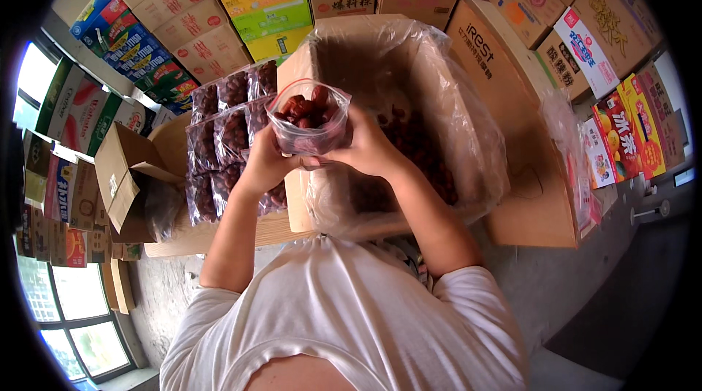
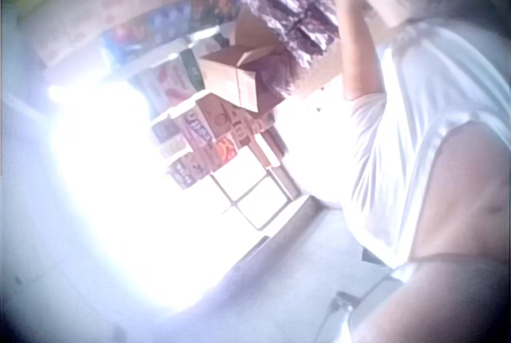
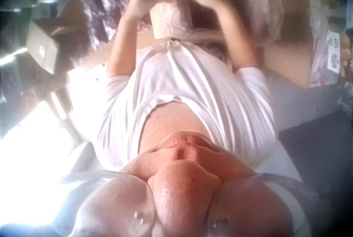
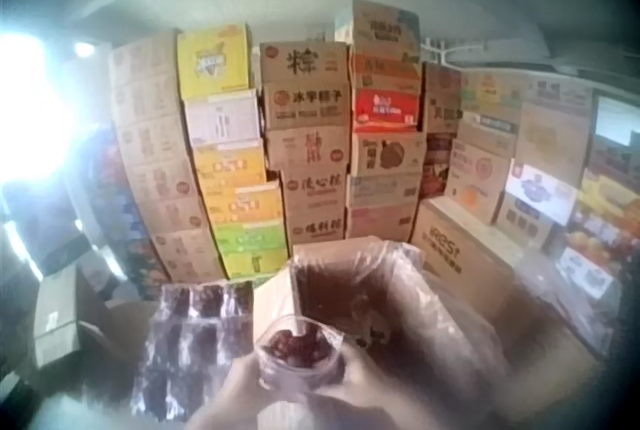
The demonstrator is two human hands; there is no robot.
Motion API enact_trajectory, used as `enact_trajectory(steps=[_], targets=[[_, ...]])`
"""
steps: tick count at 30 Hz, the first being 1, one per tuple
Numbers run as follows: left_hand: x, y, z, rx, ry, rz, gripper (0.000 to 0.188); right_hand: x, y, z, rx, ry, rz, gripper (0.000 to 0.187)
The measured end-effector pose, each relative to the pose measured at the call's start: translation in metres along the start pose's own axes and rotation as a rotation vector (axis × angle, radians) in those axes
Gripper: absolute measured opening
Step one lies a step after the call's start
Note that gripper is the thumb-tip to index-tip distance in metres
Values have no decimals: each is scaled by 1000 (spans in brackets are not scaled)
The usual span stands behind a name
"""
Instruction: The person repeatedly scoops dried red dates from a large cardboard box into clear zip-top bags, seals each bag, and places it on a stack of previously filled bags. The process continues throughout the clip with consistent hand movements and bag placement.
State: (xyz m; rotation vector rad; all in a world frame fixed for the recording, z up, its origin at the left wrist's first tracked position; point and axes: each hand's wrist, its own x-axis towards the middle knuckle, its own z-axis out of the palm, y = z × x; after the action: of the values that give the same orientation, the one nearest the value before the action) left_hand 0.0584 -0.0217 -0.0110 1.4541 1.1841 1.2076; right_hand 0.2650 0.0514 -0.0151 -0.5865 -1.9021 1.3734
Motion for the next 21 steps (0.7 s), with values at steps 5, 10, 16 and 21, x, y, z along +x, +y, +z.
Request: enact_trajectory(steps=[5, 10, 16, 21], targets=[[0, 9, 4, -126, 27, 225, 85, 0, -24, -2, -75, -32, -119, 88], [4, 12, 6, -79, 37, 239, 80, 4, -23, -2, -100, -13, -119, 77], [-3, 35, 2, -93, -7, 210, 83, 4, -45, -2, -65, -10, -143, 71], [-2, 24, 4, -74, -19, 189, 85, 4, -53, -15, -28, 3, -196, 69]])
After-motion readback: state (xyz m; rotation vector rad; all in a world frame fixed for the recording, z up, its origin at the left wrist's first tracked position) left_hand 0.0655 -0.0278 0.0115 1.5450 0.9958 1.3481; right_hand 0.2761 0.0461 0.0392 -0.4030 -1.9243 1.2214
